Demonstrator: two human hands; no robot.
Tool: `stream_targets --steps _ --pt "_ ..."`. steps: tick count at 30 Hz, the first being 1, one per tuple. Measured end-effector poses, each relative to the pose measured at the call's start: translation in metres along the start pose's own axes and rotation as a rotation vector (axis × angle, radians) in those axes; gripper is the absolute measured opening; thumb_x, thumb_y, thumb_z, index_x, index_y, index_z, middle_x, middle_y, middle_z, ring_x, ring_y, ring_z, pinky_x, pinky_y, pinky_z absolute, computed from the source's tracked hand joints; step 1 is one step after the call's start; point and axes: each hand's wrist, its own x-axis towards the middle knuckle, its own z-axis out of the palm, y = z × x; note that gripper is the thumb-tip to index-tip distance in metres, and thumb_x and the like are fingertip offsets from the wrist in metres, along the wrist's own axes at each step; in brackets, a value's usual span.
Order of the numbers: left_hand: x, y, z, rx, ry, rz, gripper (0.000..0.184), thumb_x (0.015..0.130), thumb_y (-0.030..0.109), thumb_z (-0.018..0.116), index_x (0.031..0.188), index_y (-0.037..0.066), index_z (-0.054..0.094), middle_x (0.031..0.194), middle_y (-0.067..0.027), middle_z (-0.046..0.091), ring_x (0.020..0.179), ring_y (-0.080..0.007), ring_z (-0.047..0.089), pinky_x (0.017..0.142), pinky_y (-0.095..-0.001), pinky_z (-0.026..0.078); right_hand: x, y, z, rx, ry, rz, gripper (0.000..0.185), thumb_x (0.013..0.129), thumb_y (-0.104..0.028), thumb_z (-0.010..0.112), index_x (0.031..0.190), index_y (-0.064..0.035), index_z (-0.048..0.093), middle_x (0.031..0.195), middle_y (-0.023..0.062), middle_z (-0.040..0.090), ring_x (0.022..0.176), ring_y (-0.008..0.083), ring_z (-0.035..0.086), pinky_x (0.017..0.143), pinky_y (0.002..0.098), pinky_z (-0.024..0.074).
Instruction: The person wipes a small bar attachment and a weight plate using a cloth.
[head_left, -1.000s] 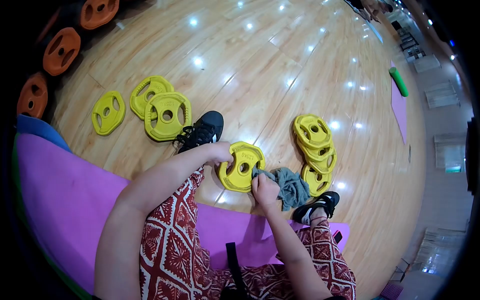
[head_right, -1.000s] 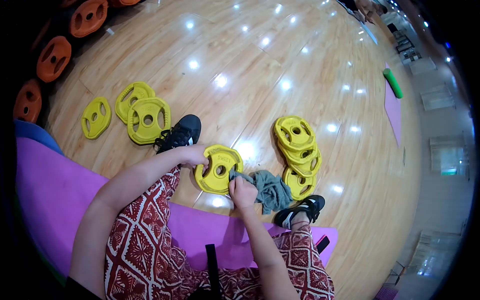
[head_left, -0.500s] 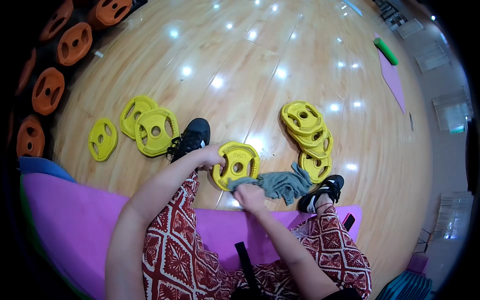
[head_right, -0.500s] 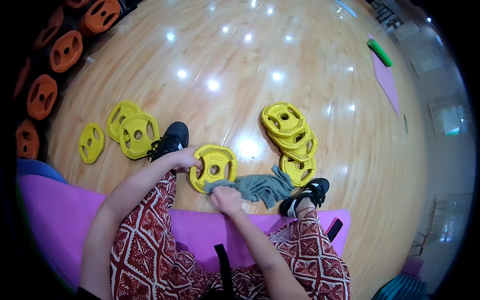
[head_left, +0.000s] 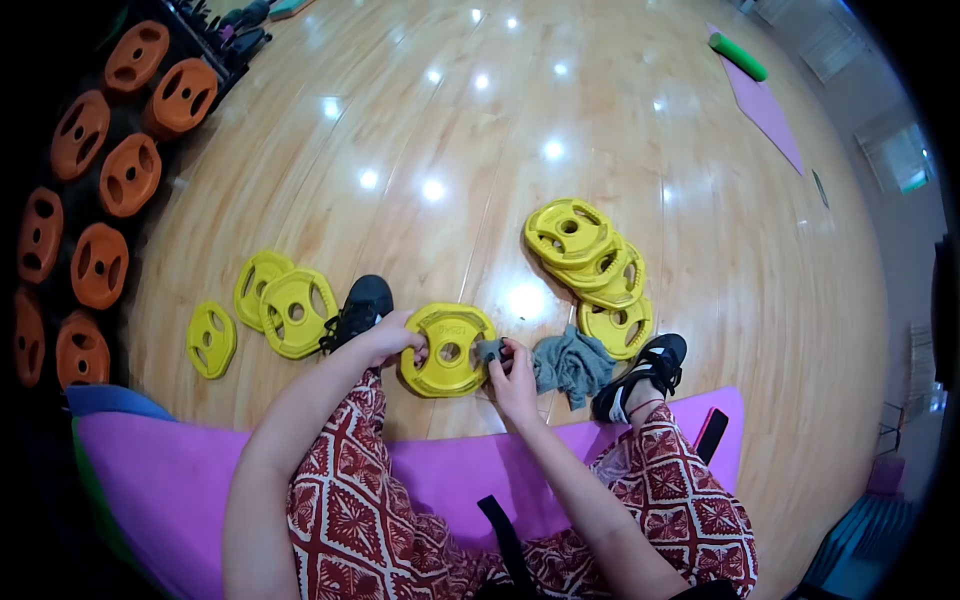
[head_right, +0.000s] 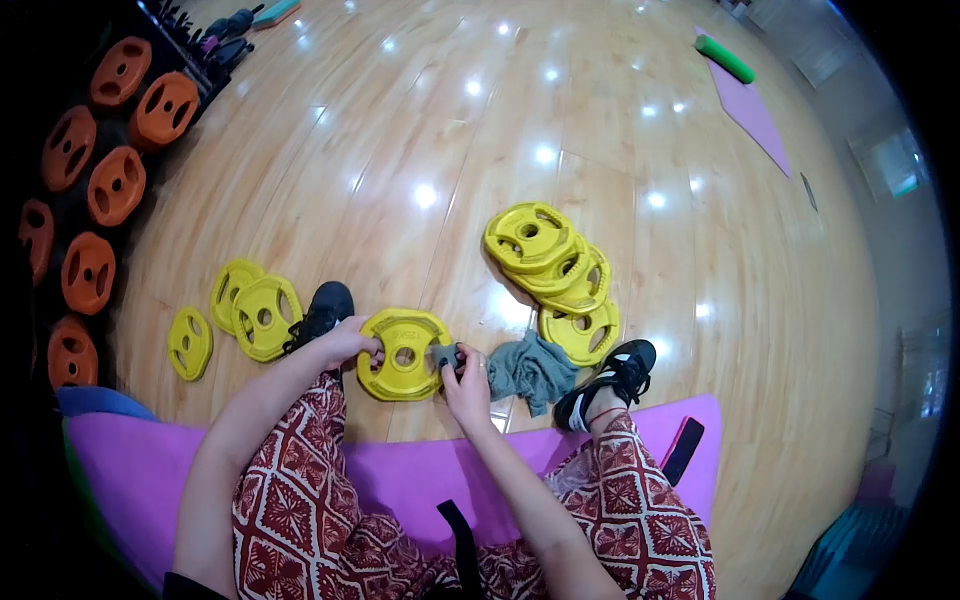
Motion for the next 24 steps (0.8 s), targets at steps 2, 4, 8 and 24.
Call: stream_targets --steps 2,4,8,24 --pt "-0.002 0.001 -0.001 -0.012 0.015 0.032 0.033 0.064 -0.01 0.047 0.097 -0.002 0.048 0.073 -0.0112 0.055 0.058 -0.0171 0.055 0.055 -0.0282 0.047 0.002 -0.001 -0.001 0.006 0.007 -0.063 0.035 0.078 -0.014 0.052 0.108 0.0026 0.044 0.092 0.0167 0.048 0.08 0.0283 0.049 0.071 0.0338 0.0417" --pt "-0.006 0.005 0.001 -0.065 0.038 0.031 0.034 0.065 -0.01 0.046 0.097 -0.002 0.047 0.073 -0.0113 0.055 0.059 -0.0178 0.055 0.055 -0.0283 0.047 0.007 0.002 0.0 -0.11 0.025 -0.176 0.035 0.079 -0.016 0.052 0.106 0.0027 0.045 0.094 0.0177 0.049 0.083 0.0302 0.049 0.072 0.035 0.0414" --pt "-0.01 0.006 -0.002 -0.211 0.056 0.083 0.035 0.066 -0.009 0.043 0.101 -0.002 0.045 0.073 -0.0115 0.055 0.061 -0.0196 0.056 0.055 -0.0288 0.048 0.023 -0.012 0.001 -0.124 -0.105 -0.107 0.031 0.081 -0.023 0.051 0.099 0.0027 0.049 0.092 0.0189 0.052 0.087 0.0317 0.051 0.074 0.036 0.0411" --pt "-0.001 -0.003 -0.012 -0.236 -0.011 -0.005 0.042 0.083 0.015 0.046 0.122 0.007 0.033 0.106 -0.0125 0.053 0.091 -0.0193 0.054 0.076 -0.03 0.046 0.13 -0.007 -0.016 0.254 0.081 0.188 0.024 0.083 -0.023 0.048 0.095 -0.0019 0.046 0.076 0.0074 0.055 0.059 0.017 0.058 0.041 0.0296 0.049"
